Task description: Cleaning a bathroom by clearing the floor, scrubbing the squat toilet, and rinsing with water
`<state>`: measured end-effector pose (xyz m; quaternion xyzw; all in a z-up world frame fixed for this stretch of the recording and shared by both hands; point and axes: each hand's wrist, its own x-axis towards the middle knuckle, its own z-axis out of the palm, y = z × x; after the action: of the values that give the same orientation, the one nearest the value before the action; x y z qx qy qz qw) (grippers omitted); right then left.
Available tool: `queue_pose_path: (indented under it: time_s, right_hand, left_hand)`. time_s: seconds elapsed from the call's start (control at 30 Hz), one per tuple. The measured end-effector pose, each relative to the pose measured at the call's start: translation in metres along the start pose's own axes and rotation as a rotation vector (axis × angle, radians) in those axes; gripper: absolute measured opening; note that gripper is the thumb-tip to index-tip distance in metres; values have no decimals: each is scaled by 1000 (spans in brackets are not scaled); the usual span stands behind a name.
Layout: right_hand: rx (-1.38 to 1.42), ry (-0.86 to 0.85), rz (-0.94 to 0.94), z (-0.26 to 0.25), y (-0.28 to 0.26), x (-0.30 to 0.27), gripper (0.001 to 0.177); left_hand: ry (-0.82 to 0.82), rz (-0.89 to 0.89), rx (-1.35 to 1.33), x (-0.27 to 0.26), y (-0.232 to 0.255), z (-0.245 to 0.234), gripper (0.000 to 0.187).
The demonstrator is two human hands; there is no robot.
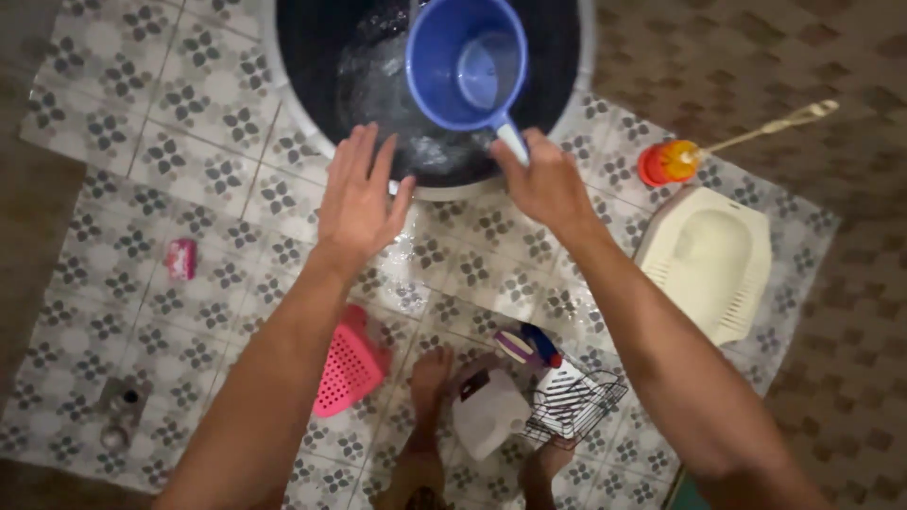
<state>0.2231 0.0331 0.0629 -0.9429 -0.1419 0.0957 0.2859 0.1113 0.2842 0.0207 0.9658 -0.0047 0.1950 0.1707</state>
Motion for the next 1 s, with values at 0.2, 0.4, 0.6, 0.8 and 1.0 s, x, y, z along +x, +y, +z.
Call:
queue_pose_path:
  time_s: [0.2,0.4,0.6,0.8,1.0]
  right_hand:
    - [-196,-181,149,41,-14,50,51]
    - [-235,-330,177,48,-42,73,56]
    - [-457,-533,272,62,-33,98,52]
    - [-621,-658,263,98,33,129,47]
    - [-765,-628,214,117,37,151,42]
  left_hand:
    - [169,56,-48,25,-42,9,47]
    - [122,91,-86,57,-75,16,47]
    - [13,101,-127,60,-75,1,43]
    - [94,163,-122,45,-84,23,36]
    - [28,172,-162,55,-79,6,34]
